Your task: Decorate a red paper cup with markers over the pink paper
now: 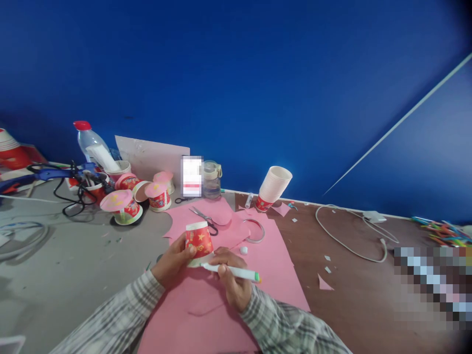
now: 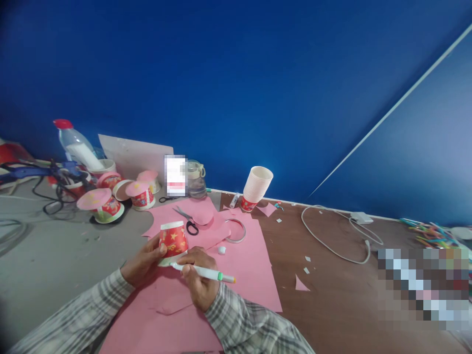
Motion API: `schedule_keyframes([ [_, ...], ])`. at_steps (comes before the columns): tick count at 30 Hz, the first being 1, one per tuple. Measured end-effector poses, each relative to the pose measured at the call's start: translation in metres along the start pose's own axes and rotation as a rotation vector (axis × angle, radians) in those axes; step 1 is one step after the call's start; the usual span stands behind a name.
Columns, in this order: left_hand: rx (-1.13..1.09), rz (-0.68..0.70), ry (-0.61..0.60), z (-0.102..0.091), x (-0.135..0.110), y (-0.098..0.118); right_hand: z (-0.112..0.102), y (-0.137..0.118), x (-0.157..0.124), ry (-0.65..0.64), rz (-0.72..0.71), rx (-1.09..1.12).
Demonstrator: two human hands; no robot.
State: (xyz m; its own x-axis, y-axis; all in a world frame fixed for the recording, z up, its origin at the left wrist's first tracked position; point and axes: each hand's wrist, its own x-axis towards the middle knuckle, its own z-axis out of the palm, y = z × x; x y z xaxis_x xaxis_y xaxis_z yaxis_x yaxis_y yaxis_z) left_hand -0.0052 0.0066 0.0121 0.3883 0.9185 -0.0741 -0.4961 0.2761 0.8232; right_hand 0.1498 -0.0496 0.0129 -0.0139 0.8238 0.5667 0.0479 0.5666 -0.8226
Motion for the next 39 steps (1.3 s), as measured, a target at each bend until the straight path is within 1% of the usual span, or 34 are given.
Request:
schedule_keyframes([
  [5,0.019,0.003,0.013,0.0008,0.0001,0.0006,-0.0001,-0.0009,0.0014,0.000,0.016,-0.017],
  [11,0.030,0.006,0.025,0.0003,-0.0003,0.0004,-0.0019,0.0012,-0.0024,0.091,0.116,0.066],
  [18,0.019,-0.014,0.027,-0.0007,-0.0002,-0.0009,-0.0016,-0.0014,-0.0006,0.030,0.041,0.030],
  [22,0.020,-0.011,0.036,0.0007,-0.0001,0.0004,-0.0018,-0.0003,-0.0004,0.013,0.087,0.028],
  [25,0.027,0.000,0.038,0.0009,-0.0002,0.0002,-0.0020,0.0020,-0.0020,0.082,0.139,0.049],
  [27,0.020,-0.003,0.035,0.0003,-0.0005,-0.0003,-0.0022,0.0032,-0.0029,0.141,0.148,0.071],
  [28,0.016,-0.004,0.035,-0.0001,-0.0006,-0.0006,-0.0023,0.0034,-0.0031,0.151,0.152,0.088],
  [31,0.021,-0.002,0.027,-0.0011,-0.0009,-0.0009,-0.0026,0.0024,-0.0028,0.103,0.161,0.131],
  [34,0.029,-0.003,0.017,-0.0017,-0.0004,-0.0008,-0.0031,0.0007,-0.0019,0.051,0.161,0.113],
  [37,0.029,-0.013,0.017,-0.0023,0.0000,-0.0008,-0.0033,0.0006,-0.0018,0.038,0.165,0.072],
  [39,0.032,-0.012,0.017,-0.0029,-0.0001,-0.0012,-0.0031,0.0016,-0.0023,0.056,0.182,0.073],
])
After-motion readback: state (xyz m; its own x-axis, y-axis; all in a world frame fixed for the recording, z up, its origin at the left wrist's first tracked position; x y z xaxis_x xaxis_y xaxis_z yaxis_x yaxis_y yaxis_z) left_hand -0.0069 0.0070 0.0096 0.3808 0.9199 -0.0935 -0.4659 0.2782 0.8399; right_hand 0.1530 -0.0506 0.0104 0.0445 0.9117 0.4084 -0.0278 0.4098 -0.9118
